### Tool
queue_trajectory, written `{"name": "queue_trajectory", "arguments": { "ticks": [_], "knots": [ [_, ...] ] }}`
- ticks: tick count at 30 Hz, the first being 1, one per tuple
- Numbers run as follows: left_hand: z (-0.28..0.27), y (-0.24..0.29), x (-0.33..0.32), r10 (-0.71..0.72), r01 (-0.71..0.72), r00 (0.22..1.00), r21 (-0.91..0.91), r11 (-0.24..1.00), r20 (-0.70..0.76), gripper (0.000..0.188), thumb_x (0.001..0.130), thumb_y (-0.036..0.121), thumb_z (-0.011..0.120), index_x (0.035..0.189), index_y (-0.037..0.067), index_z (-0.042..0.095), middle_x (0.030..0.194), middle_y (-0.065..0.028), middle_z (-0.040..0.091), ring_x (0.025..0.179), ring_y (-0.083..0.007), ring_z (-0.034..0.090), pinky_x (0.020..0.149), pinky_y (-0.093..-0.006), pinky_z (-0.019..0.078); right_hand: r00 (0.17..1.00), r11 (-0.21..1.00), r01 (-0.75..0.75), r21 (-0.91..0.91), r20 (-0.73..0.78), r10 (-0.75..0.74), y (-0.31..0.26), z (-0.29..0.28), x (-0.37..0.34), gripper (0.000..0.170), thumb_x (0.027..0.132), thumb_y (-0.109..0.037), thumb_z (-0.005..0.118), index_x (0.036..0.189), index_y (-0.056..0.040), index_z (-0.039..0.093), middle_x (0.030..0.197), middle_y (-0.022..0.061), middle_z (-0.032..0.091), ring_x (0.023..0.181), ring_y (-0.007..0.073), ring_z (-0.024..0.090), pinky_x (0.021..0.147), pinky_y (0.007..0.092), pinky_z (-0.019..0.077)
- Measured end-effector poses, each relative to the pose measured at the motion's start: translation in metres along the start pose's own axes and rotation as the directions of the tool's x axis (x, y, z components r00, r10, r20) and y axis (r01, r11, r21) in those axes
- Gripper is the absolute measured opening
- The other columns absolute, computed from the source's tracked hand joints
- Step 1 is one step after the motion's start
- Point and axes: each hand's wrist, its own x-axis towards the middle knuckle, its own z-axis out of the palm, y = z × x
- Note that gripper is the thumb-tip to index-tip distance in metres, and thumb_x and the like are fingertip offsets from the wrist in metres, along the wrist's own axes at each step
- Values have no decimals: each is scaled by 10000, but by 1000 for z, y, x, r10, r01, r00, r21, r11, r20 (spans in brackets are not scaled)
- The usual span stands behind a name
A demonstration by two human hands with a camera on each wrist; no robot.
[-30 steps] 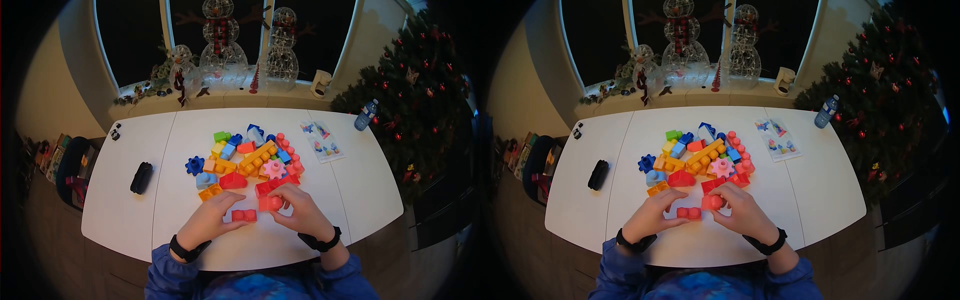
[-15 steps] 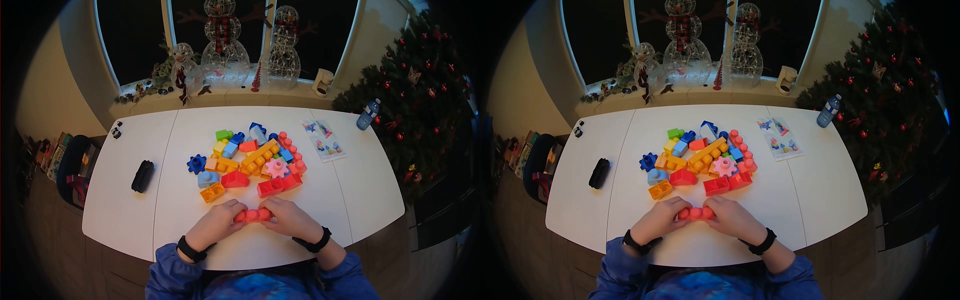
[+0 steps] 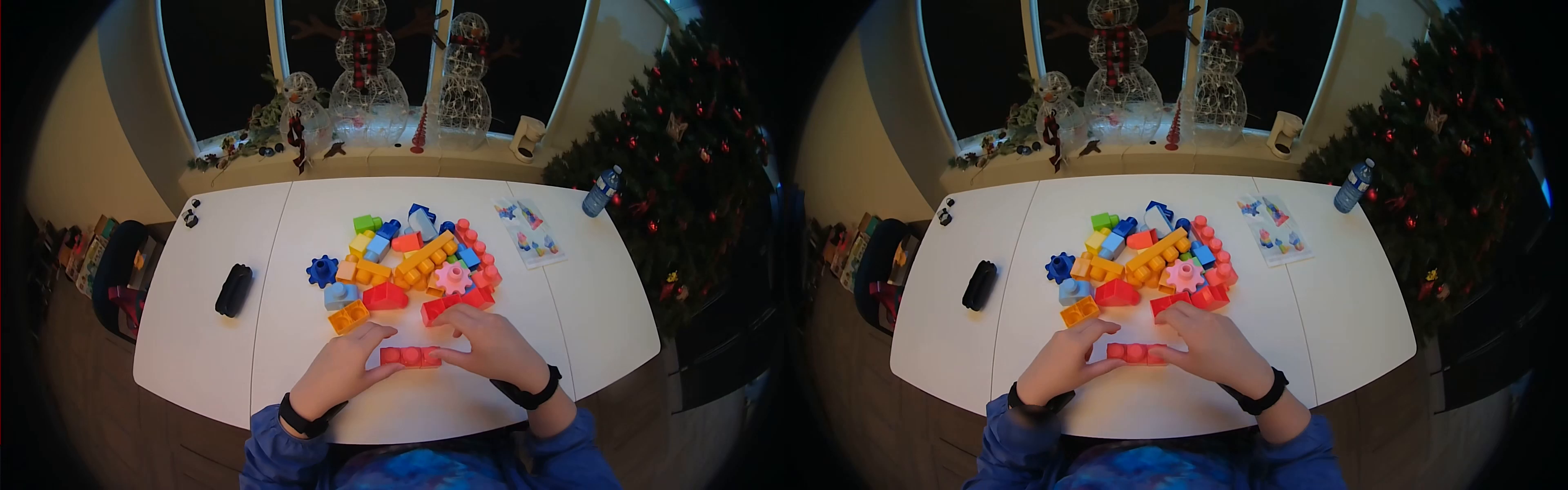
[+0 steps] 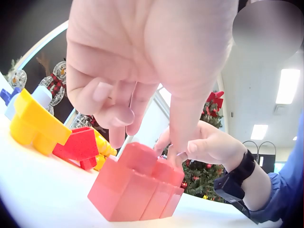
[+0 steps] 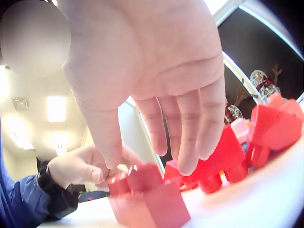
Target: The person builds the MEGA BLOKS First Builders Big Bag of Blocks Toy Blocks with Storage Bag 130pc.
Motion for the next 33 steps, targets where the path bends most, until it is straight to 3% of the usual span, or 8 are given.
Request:
{"name": "queue_trajectory", "arguments": {
  "ticks": [2, 8, 14, 20, 26, 29, 30, 33],
  "knots": [
    [-2, -3, -5, 43, -42, 997, 16, 999, -71, 395, 868, 229, 835, 1186, 52, 682, 1029, -111, 693, 645, -232, 618, 631, -310, 525, 995, 996, 61, -68, -70, -66, -2, -24, 18, 342, 870, -268, 806, 1109, -66, 668, 1007, 119, 694, 909, 317, 699, 768, 388, 568],
    [-7, 10, -16, -11, 1, 993, -90, 996, -117, 334, 855, 168, 841, 1142, 65, 705, 1047, -99, 719, 652, -196, 621, 639, -298, 530, 979, 908, 202, -368, 55, -195, 6, -60, 123, 273, 863, -236, 757, 1061, -59, 694, 1024, 142, 713, 936, 337, 698, 792, 442, 564],
    [-10, 8, -23, -11, -8, 983, -105, 994, -183, 298, 857, 144, 836, 1116, 63, 712, 1023, -100, 729, 648, -188, 625, 633, -294, 530, 920, 749, 271, -605, 391, -17, 52, -15, 215, 273, 834, -247, 742, 1054, -85, 732, 1023, 134, 738, 982, 330, 713, 830, 444, 579],
    [-15, 1, -28, 2, -18, 975, -70, 997, -221, 270, 857, 157, 838, 1084, 65, 724, 1007, -92, 741, 576, -174, 589, 568, -278, 495, 861, 739, 244, -628, 491, 133, 79, 30, 245, 296, 783, -264, 800, 1022, -103, 733, 1018, 149, 753, 968, 345, 727, 815, 431, 589],
    [-16, -7, -31, 1, -18, 967, -63, 998, -253, 261, 860, 177, 840, 1068, 67, 728, 987, -87, 746, 538, -173, 565, 538, -275, 472, 869, 881, 135, -453, 481, 114, 76, 27, 243, 364, 744, -134, 812, 1073, -60, 676, 996, 169, 738, 924, 350, 729, 773, 433, 584],
    [-15, -9, -31, 0, -18, 968, -68, 998, -251, 262, 863, 183, 840, 1067, 68, 724, 994, -85, 748, 535, -169, 557, 537, -272, 467, 868, 965, -32, -261, 472, 157, 76, 9, 245, 419, 730, -100, 808, 1111, -46, 642, 959, 164, 717, 912, 330, 717, 768, 424, 572],
    [-14, -10, -31, -17, -2, 971, -81, 997, -238, 274, 862, 188, 841, 1075, 66, 721, 995, -83, 747, 534, -168, 553, 537, -272, 466, 925, 954, 115, -276, 379, -2, 85, 7, 242, 450, 734, -120, 819, 1139, -48, 638, 940, 147, 698, 889, 305, 696, 769, 407, 554],
    [-16, -12, -29, -69, 46, 976, -111, 993, -207, 312, 859, 203, 846, 1103, 62, 712, 998, -78, 741, 534, -165, 544, 539, -273, 465, 984, 992, 49, -118, 175, -28, 54, -33, 207, 449, 738, -124, 827, 1146, -48, 654, 950, 116, 662, 838, 257, 660, 761, 356, 535]
  ]
}}
